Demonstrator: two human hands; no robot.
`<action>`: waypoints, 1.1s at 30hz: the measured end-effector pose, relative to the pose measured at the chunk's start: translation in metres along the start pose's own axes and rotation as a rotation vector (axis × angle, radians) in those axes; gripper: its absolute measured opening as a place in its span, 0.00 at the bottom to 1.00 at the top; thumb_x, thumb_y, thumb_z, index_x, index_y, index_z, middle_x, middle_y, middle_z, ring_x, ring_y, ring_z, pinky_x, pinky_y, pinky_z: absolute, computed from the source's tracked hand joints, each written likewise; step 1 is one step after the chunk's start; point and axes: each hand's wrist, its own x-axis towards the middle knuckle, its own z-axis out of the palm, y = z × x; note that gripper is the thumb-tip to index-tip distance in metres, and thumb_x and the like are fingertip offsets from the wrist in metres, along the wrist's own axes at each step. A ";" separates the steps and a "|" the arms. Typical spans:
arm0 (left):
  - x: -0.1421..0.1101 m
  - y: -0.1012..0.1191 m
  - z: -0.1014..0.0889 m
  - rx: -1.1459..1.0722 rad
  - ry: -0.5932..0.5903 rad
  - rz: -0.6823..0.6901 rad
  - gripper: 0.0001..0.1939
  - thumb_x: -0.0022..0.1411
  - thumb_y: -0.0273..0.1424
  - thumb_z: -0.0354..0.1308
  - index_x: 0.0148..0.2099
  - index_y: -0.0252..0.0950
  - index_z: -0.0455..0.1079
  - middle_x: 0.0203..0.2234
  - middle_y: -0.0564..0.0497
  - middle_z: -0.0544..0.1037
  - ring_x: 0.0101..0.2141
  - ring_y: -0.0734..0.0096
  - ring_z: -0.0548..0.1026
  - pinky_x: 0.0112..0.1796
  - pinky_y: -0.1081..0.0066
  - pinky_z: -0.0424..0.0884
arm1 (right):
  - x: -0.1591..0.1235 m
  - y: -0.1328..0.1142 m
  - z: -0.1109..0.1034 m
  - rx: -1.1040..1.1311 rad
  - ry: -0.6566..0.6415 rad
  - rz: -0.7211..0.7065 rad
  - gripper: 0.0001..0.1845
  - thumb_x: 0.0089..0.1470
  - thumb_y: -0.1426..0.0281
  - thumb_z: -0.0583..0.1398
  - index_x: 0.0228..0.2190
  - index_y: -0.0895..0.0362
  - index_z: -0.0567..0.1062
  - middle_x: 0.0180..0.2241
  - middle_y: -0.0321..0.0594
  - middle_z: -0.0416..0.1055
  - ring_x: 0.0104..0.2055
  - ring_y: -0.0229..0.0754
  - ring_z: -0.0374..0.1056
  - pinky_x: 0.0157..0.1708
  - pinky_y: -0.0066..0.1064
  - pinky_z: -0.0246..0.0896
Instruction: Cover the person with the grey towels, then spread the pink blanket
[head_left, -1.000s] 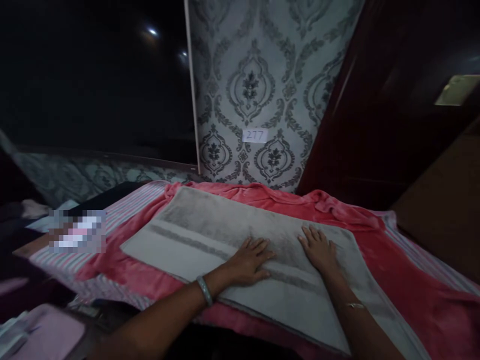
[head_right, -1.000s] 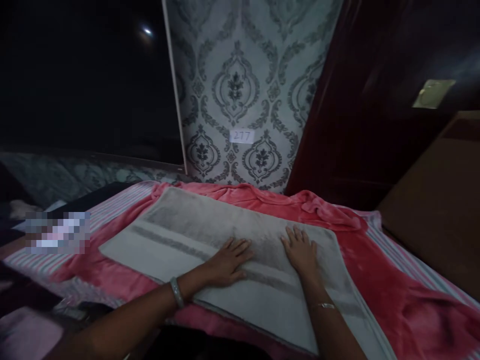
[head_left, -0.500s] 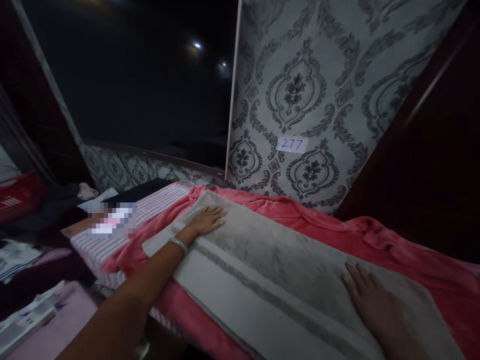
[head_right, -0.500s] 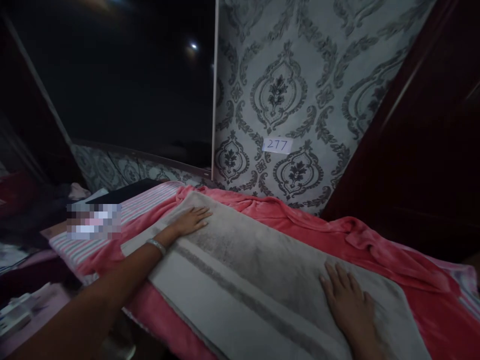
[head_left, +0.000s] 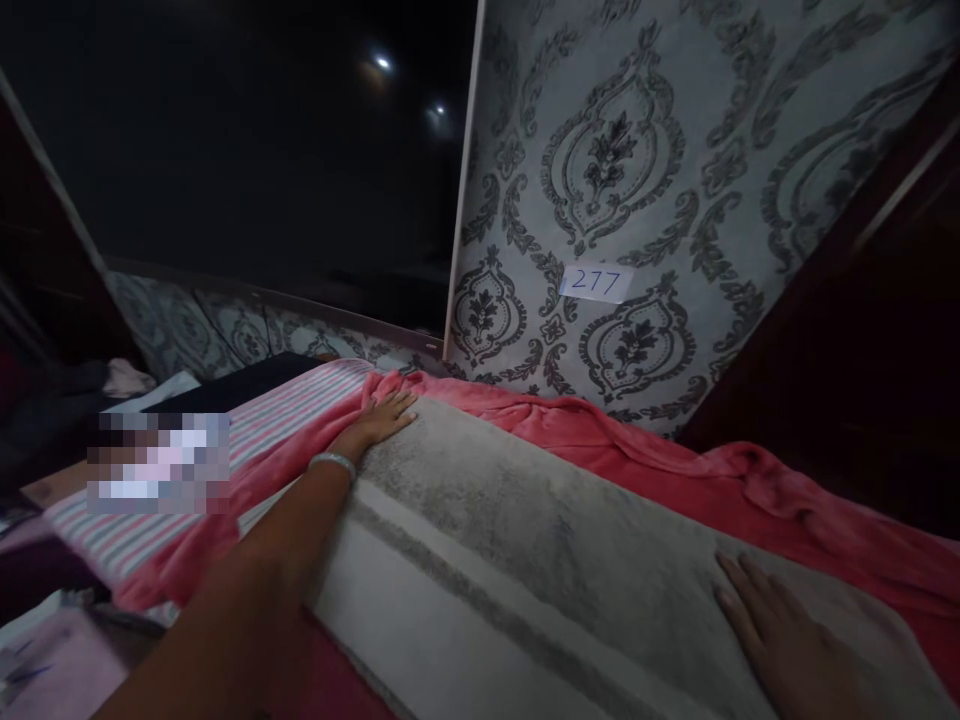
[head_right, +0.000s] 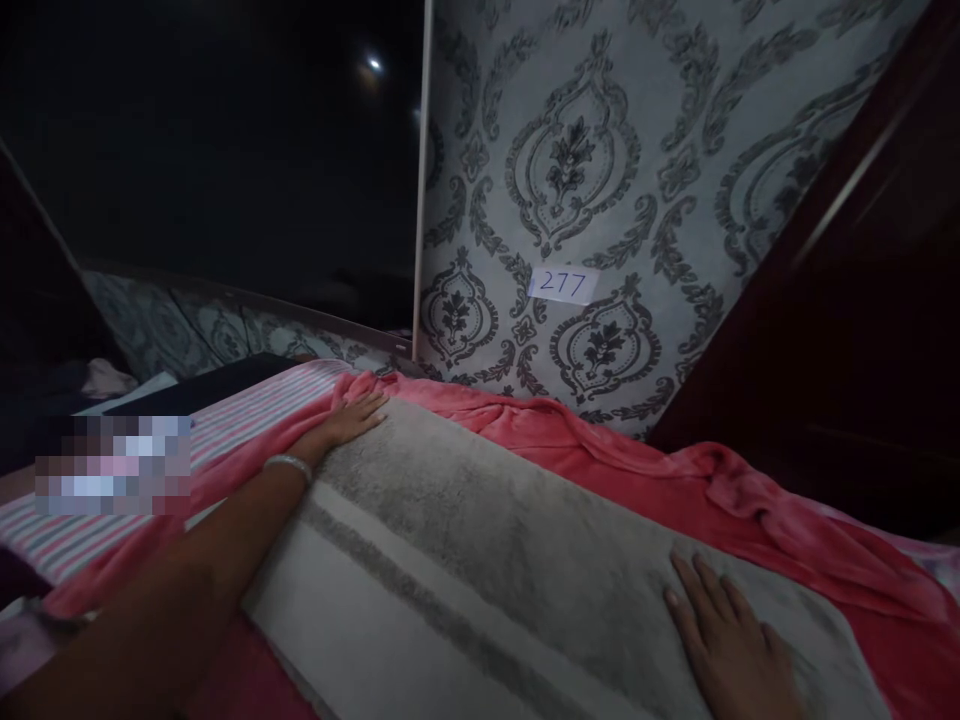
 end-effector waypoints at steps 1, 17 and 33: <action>0.000 -0.002 0.001 -0.003 0.006 -0.002 0.35 0.72 0.50 0.35 0.76 0.45 0.44 0.74 0.47 0.46 0.73 0.51 0.42 0.66 0.39 0.43 | 0.000 -0.003 -0.002 0.009 -0.002 0.025 0.40 0.61 0.48 0.37 0.67 0.48 0.62 0.69 0.41 0.57 0.69 0.62 0.54 0.58 0.68 0.58; -0.071 0.054 -0.011 0.064 0.059 0.130 0.32 0.71 0.51 0.40 0.72 0.48 0.56 0.73 0.48 0.52 0.72 0.48 0.45 0.67 0.39 0.39 | 0.003 -0.046 -0.044 -0.025 -0.099 0.153 0.39 0.64 0.50 0.35 0.66 0.51 0.63 0.70 0.43 0.54 0.70 0.58 0.51 0.63 0.62 0.52; -0.072 0.191 0.018 0.004 -0.020 0.443 0.33 0.70 0.48 0.49 0.72 0.45 0.55 0.73 0.44 0.51 0.71 0.48 0.48 0.67 0.40 0.43 | 0.040 -0.153 -0.076 0.037 -0.293 -0.005 0.33 0.69 0.54 0.42 0.70 0.50 0.54 0.73 0.47 0.43 0.74 0.59 0.38 0.65 0.63 0.42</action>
